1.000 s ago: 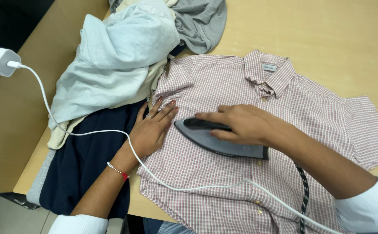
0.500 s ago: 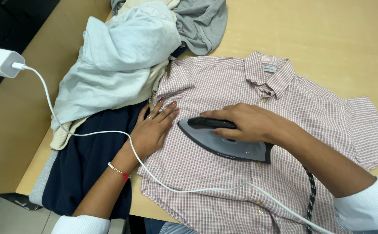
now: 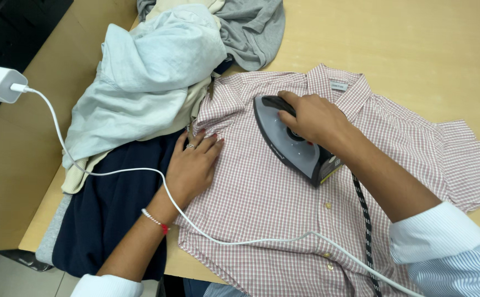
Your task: The person unfolds a checkered shirt from a pile of clothes and lays it flat on a table. They then use an iron to smooth the shirt, moving the iron across the body, sleeves, and collar while holding the fabric with the other hand.
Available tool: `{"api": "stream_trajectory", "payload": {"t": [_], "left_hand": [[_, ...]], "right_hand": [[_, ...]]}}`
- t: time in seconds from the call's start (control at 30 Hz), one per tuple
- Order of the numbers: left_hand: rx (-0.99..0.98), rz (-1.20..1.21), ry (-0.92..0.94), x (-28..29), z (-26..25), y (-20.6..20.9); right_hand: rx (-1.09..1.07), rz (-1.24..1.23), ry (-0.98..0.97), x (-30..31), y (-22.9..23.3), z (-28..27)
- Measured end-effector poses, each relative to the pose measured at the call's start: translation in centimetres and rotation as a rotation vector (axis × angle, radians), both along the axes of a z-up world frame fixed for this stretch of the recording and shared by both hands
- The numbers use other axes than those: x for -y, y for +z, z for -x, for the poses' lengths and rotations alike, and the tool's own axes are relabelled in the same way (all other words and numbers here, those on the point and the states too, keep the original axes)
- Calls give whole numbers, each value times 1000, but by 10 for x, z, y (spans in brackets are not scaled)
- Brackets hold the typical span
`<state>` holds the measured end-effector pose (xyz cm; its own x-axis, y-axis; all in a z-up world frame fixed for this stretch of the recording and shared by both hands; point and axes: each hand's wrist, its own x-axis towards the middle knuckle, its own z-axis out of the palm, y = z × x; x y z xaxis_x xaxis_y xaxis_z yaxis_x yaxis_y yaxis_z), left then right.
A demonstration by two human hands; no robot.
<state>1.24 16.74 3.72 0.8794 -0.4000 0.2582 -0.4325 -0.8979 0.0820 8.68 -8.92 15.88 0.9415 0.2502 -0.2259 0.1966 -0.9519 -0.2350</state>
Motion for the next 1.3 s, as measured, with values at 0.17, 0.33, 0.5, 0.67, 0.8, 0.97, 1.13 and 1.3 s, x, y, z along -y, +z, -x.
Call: {"api": "stream_trajectory", "payload": {"t": [0.17,0.33,0.5,0.67,0.8,0.97,1.13,1.3], "left_hand": [[-83,18,107,62,-27,-1],[150,141,49,65,-69,-28],[68,150,59,55,-76,-45],[23,145,70,57,-75,-46],[44,118,73,52,-72,-45],[77,121,82,40,-63,-43],[86,-69,155,30,-42,-28],[-37,-264,124,81,-43,-14]], "right_hand": [[-105,-6,37,7,-6,-18],[64,-8,-19,10,-18,-40],[66,-13,13,14,-25,-53],[104,-112,96,15,-27,-52],[-5,-121,-47,16,-17,-46],[16,-295,-106,80,11,-10],[-29,-37,-431,143,29,40],[-62,112,-469,162,8,61]]}}
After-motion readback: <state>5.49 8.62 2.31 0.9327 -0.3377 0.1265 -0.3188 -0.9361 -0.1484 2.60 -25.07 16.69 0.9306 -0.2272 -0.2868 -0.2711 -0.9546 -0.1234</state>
